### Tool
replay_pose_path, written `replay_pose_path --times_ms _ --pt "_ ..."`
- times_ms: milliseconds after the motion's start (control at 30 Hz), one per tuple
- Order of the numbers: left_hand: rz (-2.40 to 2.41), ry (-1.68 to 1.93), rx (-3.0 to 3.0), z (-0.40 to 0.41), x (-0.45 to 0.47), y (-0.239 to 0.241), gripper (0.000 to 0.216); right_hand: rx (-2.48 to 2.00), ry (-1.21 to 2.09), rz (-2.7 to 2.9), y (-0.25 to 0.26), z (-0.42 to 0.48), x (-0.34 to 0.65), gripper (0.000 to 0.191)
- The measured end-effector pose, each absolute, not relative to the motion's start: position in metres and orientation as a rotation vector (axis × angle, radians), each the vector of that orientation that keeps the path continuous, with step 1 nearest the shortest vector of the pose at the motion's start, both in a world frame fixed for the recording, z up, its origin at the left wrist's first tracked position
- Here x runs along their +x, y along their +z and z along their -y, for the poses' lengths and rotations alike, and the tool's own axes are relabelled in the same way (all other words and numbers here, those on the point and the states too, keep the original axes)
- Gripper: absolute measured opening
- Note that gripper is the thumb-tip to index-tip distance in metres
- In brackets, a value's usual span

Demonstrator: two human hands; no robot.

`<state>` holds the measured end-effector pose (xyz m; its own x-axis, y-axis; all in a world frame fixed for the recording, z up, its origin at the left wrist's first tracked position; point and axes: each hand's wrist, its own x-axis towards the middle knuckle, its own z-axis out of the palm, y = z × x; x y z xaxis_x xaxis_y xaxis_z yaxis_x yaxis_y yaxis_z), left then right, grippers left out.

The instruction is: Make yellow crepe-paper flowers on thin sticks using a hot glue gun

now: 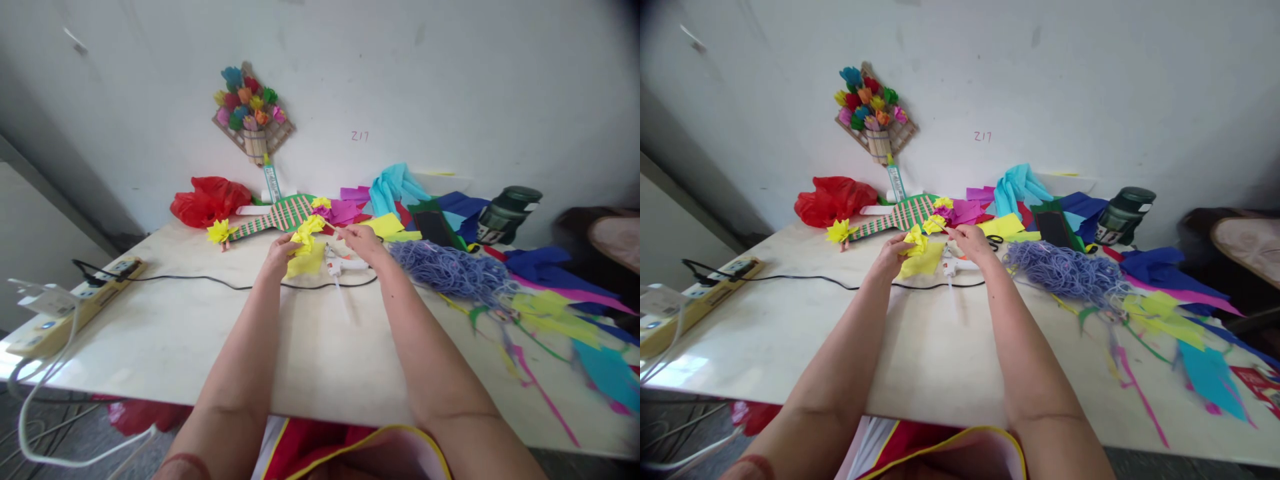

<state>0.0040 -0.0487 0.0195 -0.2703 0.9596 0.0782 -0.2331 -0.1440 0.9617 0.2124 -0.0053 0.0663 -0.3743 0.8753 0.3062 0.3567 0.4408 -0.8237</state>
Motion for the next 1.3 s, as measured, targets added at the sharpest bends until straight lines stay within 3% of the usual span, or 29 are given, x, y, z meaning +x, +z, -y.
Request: replay_pose_path --times_ms 267,500,833,1300 --pt "-1.125 1.580 0.909 0.049 0.003 0.021 0.053 -1.008 0.782 1.795 0.066 -0.003 0.220 0.035" --pt "-1.262 1.487 1.009 0.047 0.002 0.017 0.047 -0.999 0.709 1.520 0.072 -0.009 0.231 0.036" --pt "-1.370 1.387 1.153 0.049 0.005 0.018 0.040 -1.014 0.885 1.802 0.062 -0.002 0.214 0.026" --pt "-1.139 1.362 1.119 0.057 0.015 0.029 0.044 -0.979 0.899 1.871 0.059 0.006 0.197 0.022"
